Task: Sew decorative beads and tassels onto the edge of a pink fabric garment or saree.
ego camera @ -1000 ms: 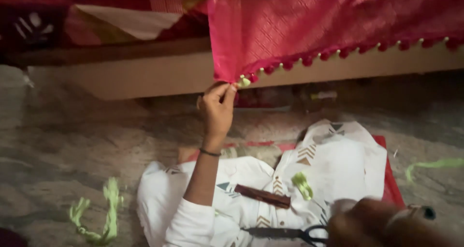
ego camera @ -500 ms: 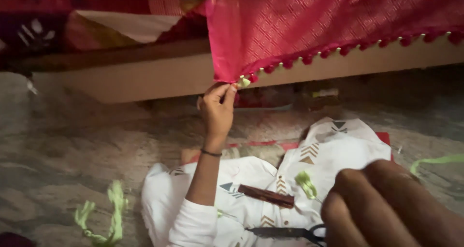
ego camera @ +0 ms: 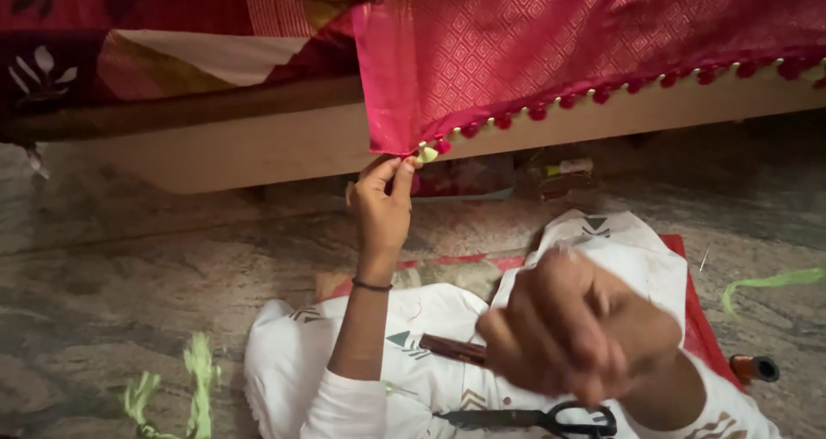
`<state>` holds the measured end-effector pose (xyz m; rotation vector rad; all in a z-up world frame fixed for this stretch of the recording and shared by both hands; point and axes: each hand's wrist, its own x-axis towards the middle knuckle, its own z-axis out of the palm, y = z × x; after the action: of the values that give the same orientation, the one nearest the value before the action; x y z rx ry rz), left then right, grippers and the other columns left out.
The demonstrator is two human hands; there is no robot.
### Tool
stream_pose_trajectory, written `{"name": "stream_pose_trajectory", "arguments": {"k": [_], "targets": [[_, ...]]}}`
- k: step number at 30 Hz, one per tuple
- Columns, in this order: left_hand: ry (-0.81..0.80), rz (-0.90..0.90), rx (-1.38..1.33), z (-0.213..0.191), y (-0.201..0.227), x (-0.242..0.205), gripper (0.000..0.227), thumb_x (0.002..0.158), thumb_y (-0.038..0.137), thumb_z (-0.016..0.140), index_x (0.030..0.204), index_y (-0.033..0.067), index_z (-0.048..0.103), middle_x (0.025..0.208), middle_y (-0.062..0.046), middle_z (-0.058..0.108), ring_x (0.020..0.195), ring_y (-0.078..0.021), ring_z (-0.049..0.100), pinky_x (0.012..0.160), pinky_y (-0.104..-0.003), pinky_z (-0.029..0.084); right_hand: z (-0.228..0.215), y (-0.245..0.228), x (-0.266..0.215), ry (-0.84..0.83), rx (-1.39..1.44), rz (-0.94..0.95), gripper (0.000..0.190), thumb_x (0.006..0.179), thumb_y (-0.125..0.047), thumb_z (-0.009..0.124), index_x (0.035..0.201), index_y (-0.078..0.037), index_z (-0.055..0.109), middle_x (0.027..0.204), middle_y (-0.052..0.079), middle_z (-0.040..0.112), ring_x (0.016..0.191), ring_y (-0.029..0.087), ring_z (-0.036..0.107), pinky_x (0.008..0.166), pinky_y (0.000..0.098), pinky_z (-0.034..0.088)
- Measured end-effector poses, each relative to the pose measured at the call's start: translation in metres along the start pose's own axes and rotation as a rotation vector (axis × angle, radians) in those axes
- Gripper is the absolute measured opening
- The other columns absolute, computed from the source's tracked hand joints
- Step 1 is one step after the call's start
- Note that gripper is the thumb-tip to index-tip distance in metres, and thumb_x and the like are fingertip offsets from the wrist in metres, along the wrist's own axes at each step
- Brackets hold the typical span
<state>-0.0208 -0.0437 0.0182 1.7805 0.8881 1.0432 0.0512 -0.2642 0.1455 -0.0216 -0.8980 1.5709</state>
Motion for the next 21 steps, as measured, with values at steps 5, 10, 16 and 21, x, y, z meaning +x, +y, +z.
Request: {"name": "stream_pose_trajectory", "arguments": {"k": [5, 10, 16, 21], "targets": [[0.011, 0.011, -0.041, -0.003, 0.014, -0.004, 0.02, 0.095, 0.021, 0.069, 0.092, 0.0041, 0.079, 0.075, -0.008, 0.073, 0.053, -0.0156, 0.062, 0.056, -0.031, 0.048, -0.002, -0.02, -0.012, 0.261, -0.369, -0.181, 0.01, 0.098, -0.012, 0.069, 0.098, -0.002, 0.072, 0.086, 0.008, 0.074, 0.076, 0.017, 0.058, 0.07, 0.0331, 0.047], [0.037, 0.185, -0.073, -0.003, -0.001, -0.002, 0.019, 0.098, 0.019, 0.068, 0.096, 0.0032, 0.078, 0.085, -0.008, 0.076, 0.068, -0.0133, 0.068, 0.066, -0.029, 0.052, 0.027, -0.036, 0.009, 0.55, -1.148, -0.459, 0.018, 0.098, -0.027, 0.067, 0.105, -0.011, 0.069, 0.1, 0.002, 0.068, 0.094, 0.02, 0.061, 0.094, 0.0366, 0.051], [-0.043, 0.082, -0.151, -0.005, 0.001, 0.001, 0.019, 0.099, 0.017, 0.068, 0.1, 0.0014, 0.079, 0.077, -0.006, 0.073, 0.066, -0.0079, 0.061, 0.062, -0.027, 0.047, 0.028, -0.044, 0.007, 0.548, -1.2, -0.223, 0.013, 0.097, -0.022, 0.068, 0.097, -0.009, 0.068, 0.094, 0.003, 0.065, 0.087, 0.019, 0.058, 0.083, 0.0354, 0.048], [-0.112, -0.096, -0.128, -0.003, -0.006, 0.002, 0.02, 0.1, 0.016, 0.069, 0.1, -0.0004, 0.081, 0.071, -0.01, 0.064, 0.064, -0.0142, 0.051, 0.06, -0.03, 0.04, 0.025, -0.046, 0.011, 0.531, -1.231, -0.052, 0.012, 0.096, -0.018, 0.07, 0.09, -0.007, 0.068, 0.089, 0.004, 0.062, 0.082, 0.018, 0.055, 0.075, 0.0344, 0.046]]}}
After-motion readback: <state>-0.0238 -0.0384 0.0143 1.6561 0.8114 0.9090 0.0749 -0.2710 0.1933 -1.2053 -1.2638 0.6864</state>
